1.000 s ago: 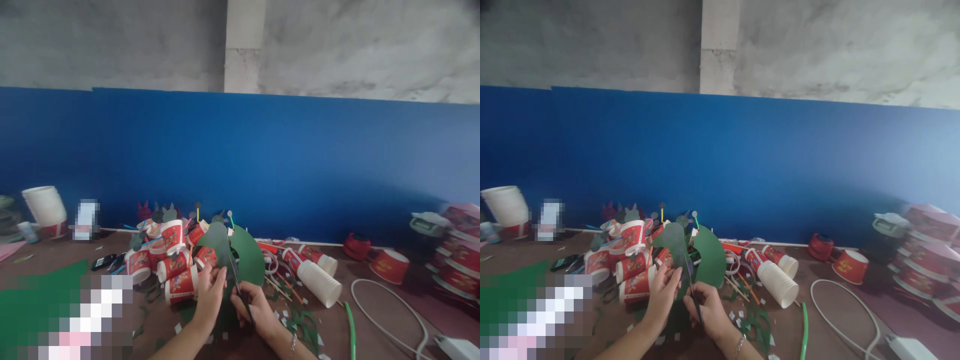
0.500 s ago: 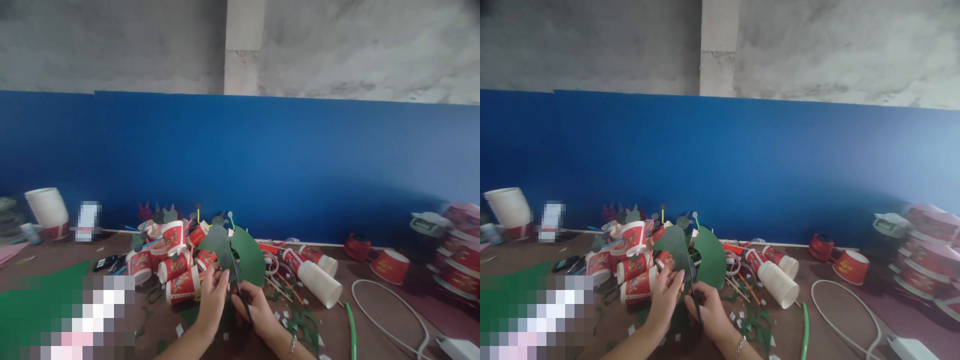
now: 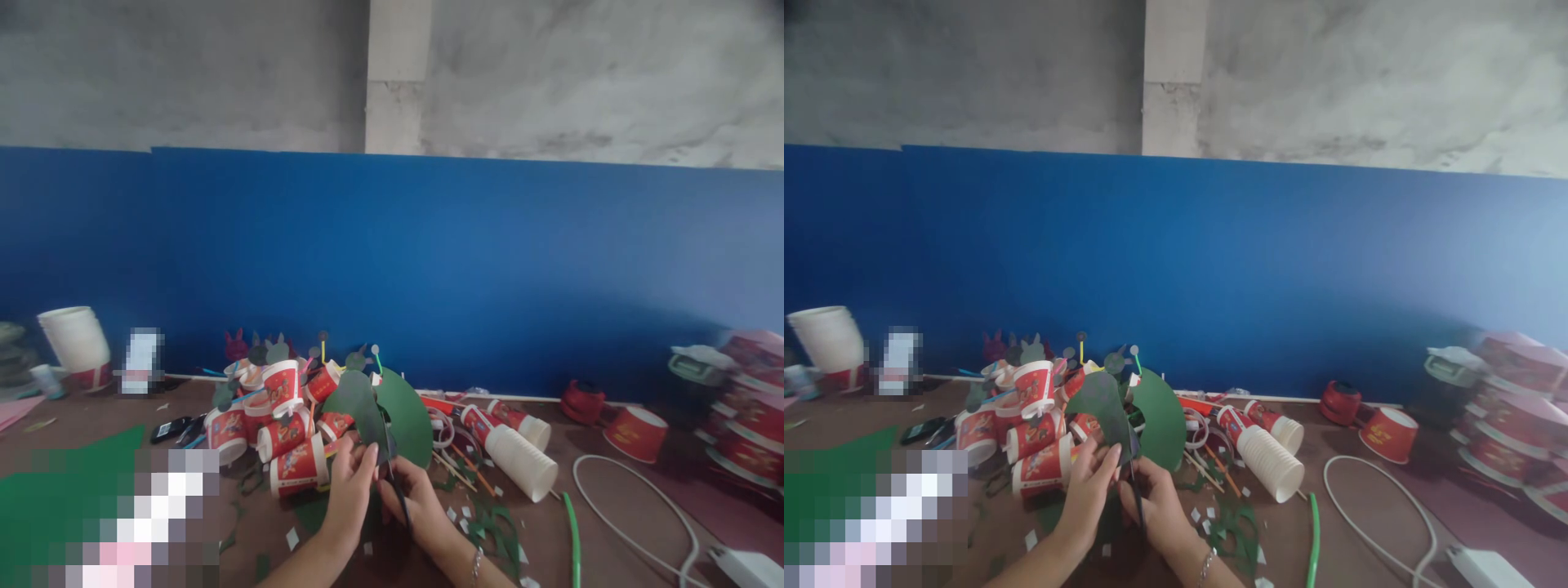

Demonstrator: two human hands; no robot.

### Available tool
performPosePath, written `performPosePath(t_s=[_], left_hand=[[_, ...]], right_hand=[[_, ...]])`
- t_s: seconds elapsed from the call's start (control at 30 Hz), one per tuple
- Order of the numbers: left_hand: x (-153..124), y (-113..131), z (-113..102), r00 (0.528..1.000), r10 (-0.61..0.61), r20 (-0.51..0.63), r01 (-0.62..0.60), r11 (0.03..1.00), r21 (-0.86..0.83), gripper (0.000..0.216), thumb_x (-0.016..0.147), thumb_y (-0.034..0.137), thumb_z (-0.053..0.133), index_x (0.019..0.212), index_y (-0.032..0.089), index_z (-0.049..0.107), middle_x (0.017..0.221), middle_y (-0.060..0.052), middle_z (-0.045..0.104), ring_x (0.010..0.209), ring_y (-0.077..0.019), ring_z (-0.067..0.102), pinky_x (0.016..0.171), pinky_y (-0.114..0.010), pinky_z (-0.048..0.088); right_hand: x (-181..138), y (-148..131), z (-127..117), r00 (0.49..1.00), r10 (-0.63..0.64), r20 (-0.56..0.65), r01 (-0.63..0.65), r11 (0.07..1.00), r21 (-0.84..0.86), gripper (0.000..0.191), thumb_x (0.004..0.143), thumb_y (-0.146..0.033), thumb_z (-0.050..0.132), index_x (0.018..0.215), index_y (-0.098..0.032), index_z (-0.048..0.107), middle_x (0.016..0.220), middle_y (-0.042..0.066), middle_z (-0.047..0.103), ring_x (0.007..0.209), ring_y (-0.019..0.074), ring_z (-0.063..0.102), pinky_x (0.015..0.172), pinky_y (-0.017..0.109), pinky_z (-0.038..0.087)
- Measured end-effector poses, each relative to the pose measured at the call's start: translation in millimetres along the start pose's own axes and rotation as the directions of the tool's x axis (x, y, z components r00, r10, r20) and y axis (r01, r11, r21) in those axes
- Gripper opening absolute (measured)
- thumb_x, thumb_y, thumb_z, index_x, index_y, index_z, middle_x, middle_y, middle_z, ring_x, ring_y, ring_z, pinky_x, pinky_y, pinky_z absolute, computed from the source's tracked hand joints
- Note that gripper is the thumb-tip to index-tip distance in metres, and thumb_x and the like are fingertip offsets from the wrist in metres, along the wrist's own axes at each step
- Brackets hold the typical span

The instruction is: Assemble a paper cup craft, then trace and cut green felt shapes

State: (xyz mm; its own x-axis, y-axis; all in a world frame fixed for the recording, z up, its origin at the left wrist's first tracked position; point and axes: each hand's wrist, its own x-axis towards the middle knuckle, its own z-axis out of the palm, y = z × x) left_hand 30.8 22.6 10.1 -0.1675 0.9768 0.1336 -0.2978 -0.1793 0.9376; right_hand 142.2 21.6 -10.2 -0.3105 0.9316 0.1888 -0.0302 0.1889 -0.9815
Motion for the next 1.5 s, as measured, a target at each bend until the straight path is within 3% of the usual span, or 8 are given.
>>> performPosePath(t_s=[0.57,0.73,0.93,1.2,1.5], left_hand=[[-7.0,5.4,5.0,0.992,-0.129,-0.001,0.128,0.990,-0.050,0.046,0.067,0.043,0.067,0.098,0.017,0.046,0.046,0.012,0.040,0.042,-0.0066,0.037,0.043,-0.017,0.029],[-7.9,3.6,6.1,0.988,-0.141,0.065,0.144,0.988,-0.046,0.042,0.070,0.047,0.064,0.096,0.019,0.046,0.048,0.011,0.044,0.038,-0.0071,0.039,0.039,-0.018,0.031],[-6.4,1.4,4.6,0.988,-0.151,0.039,0.154,0.984,-0.085,0.043,0.066,0.045,0.068,0.094,0.019,0.046,0.046,0.012,0.042,0.042,-0.0075,0.042,0.044,-0.018,0.037],[-3.7,-9.4,0.2,0.985,-0.131,0.114,0.139,0.989,-0.060,0.041,0.071,0.048,0.063,0.095,0.019,0.047,0.048,0.011,0.044,0.035,-0.0061,0.038,0.037,-0.018,0.031],[-2.8,-5.0,-0.6,0.990,-0.115,0.082,0.118,0.992,-0.037,0.042,0.069,0.050,0.064,0.093,0.020,0.048,0.047,0.012,0.040,0.039,-0.0067,0.037,0.040,-0.017,0.030]], right_hand=[[-1.3,-5.5,3.6,0.999,-0.015,-0.045,0.015,1.000,0.008,0.020,0.074,-0.031,0.062,0.067,-0.017,0.049,0.049,-0.007,0.044,0.042,0.0065,0.038,0.043,0.019,0.032],[-1.1,-5.5,4.3,0.998,-0.038,-0.052,0.040,0.999,0.026,0.019,0.073,-0.031,0.064,0.075,-0.016,0.053,0.053,-0.007,0.048,0.045,0.0072,0.040,0.044,0.019,0.033],[-0.7,-3.1,5.4,0.993,0.033,-0.112,-0.034,0.999,-0.013,0.025,0.072,-0.037,0.065,0.067,-0.016,0.052,0.045,-0.007,0.046,0.039,0.0063,0.038,0.040,0.018,0.032],[2.2,1.7,2.4,0.997,0.005,-0.083,-0.002,0.999,0.039,0.019,0.072,-0.033,0.065,0.076,-0.016,0.057,0.051,-0.006,0.050,0.041,0.0072,0.043,0.040,0.018,0.038],[2.8,-1.6,1.7,0.996,0.032,-0.085,-0.030,0.999,0.026,0.025,0.071,-0.037,0.066,0.074,-0.016,0.055,0.051,-0.006,0.049,0.039,0.0071,0.044,0.038,0.019,0.039]])
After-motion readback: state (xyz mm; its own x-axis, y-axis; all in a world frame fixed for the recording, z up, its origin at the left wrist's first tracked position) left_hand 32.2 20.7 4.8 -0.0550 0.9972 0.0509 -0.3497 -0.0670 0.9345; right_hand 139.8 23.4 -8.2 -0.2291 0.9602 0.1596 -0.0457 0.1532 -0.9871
